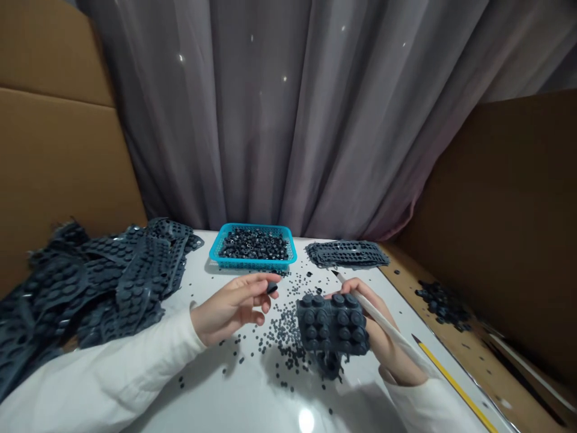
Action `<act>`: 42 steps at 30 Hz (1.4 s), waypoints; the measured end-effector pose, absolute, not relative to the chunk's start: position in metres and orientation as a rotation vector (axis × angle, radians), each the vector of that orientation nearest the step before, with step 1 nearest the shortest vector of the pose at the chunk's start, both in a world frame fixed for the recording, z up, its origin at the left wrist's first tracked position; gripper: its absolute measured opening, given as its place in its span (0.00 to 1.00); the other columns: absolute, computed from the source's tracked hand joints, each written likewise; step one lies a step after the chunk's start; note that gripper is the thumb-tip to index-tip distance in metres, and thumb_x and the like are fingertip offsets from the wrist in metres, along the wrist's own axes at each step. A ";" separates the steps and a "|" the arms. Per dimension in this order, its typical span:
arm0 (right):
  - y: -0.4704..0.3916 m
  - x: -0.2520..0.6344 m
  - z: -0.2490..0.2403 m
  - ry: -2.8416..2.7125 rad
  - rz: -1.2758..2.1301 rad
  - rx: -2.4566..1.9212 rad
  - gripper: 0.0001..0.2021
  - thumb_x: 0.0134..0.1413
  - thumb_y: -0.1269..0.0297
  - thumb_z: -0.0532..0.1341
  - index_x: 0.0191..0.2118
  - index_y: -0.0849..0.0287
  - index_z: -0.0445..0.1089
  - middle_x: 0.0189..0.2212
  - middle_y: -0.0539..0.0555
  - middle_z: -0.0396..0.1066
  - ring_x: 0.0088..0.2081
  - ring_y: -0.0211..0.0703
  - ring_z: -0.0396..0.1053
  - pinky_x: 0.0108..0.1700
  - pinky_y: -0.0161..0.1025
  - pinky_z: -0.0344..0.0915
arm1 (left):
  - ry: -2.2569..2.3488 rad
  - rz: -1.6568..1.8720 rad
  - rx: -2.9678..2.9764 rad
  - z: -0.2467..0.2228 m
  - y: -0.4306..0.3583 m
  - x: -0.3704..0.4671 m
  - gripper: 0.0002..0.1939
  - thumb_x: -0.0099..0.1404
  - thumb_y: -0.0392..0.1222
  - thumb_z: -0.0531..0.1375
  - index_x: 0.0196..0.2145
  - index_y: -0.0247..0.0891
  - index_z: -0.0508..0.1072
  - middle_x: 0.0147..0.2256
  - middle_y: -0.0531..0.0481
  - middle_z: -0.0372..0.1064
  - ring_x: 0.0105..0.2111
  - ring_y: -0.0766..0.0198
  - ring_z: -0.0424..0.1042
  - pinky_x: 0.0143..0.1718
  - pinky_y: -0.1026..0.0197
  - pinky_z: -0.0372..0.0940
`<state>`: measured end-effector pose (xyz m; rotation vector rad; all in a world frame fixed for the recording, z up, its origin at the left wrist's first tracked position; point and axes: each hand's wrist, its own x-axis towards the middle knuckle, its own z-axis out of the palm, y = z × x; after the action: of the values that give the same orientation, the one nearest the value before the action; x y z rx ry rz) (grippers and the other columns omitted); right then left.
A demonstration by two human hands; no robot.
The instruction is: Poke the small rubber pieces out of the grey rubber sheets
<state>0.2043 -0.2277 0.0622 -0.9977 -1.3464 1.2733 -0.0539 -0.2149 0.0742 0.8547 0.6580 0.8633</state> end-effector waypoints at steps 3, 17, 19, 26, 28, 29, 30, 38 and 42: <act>-0.227 0.196 0.066 -1.368 1.240 -0.993 0.16 0.42 0.59 0.65 0.32 0.54 0.56 0.33 0.52 0.73 0.33 0.48 0.72 0.32 0.40 0.67 | 0.602 0.858 0.698 0.063 -0.232 -0.055 0.14 0.55 0.47 0.65 0.38 0.40 0.72 0.29 0.53 0.62 0.23 0.74 0.60 0.22 0.70 0.56; -0.146 0.151 0.085 -1.520 0.934 -0.922 0.11 0.42 0.62 0.61 0.36 0.55 0.64 0.35 0.53 0.75 0.40 0.50 0.72 0.44 0.47 0.65 | 0.600 0.911 0.637 0.047 -0.254 -0.070 0.12 0.58 0.46 0.62 0.39 0.41 0.67 0.28 0.54 0.59 0.25 0.73 0.60 0.22 0.70 0.55; -0.139 0.141 0.081 -1.496 0.884 -0.943 0.11 0.43 0.61 0.59 0.35 0.56 0.66 0.34 0.52 0.75 0.39 0.49 0.71 0.45 0.47 0.65 | 0.611 0.915 0.647 0.048 -0.256 -0.070 0.13 0.57 0.46 0.63 0.39 0.41 0.67 0.28 0.55 0.59 0.24 0.73 0.59 0.22 0.70 0.55; -0.226 0.129 0.006 -1.799 1.327 -0.793 0.16 0.51 0.51 0.57 0.39 0.56 0.72 0.42 0.56 0.74 0.43 0.51 0.72 0.52 0.51 0.60 | 0.903 1.222 0.927 0.044 -0.226 -0.095 0.16 0.56 0.49 0.62 0.38 0.38 0.67 0.27 0.54 0.61 0.24 0.72 0.60 0.24 0.69 0.56; -0.252 0.138 -0.020 -1.938 1.389 -0.732 0.15 0.43 0.50 0.63 0.35 0.54 0.75 0.39 0.56 0.75 0.45 0.55 0.71 0.57 0.53 0.55 | 1.113 1.300 1.210 0.037 -0.193 -0.106 0.15 0.57 0.50 0.60 0.38 0.38 0.69 0.28 0.53 0.64 0.25 0.69 0.62 0.25 0.67 0.58; -0.260 0.144 -0.029 -2.008 1.378 -0.709 0.15 0.44 0.49 0.63 0.36 0.51 0.75 0.41 0.55 0.75 0.46 0.54 0.70 0.58 0.53 0.52 | 1.232 1.295 1.410 0.034 -0.173 -0.110 0.14 0.57 0.49 0.60 0.37 0.37 0.70 0.29 0.52 0.66 0.26 0.67 0.64 0.26 0.66 0.59; -0.265 0.149 -0.036 -2.050 1.362 -0.709 0.14 0.45 0.49 0.62 0.37 0.49 0.75 0.42 0.54 0.74 0.48 0.54 0.69 0.60 0.52 0.50 | 1.317 1.309 1.624 0.031 -0.152 -0.111 0.13 0.57 0.48 0.60 0.36 0.37 0.72 0.30 0.51 0.67 0.29 0.66 0.65 0.30 0.64 0.61; -0.267 0.159 -0.044 -1.952 1.276 -0.958 0.13 0.50 0.50 0.60 0.39 0.48 0.74 0.44 0.54 0.74 0.51 0.55 0.67 0.61 0.53 0.48 | 1.627 1.045 2.213 0.036 -0.050 -0.071 0.23 0.57 0.43 0.61 0.50 0.37 0.68 0.49 0.41 0.63 0.50 0.50 0.59 0.52 0.50 0.54; -0.273 0.164 -0.039 -1.930 1.351 -0.974 0.15 0.47 0.52 0.63 0.39 0.55 0.73 0.45 0.60 0.73 0.52 0.55 0.66 0.62 0.53 0.43 | 1.191 0.924 2.373 0.032 -0.114 -0.070 0.25 0.54 0.50 0.62 0.47 0.37 0.69 0.45 0.42 0.65 0.46 0.53 0.63 0.50 0.52 0.57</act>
<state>0.1635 -0.2727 -0.0392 -0.9742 -1.9304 1.3514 -0.0703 -0.1137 0.0319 2.3730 1.1909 0.9244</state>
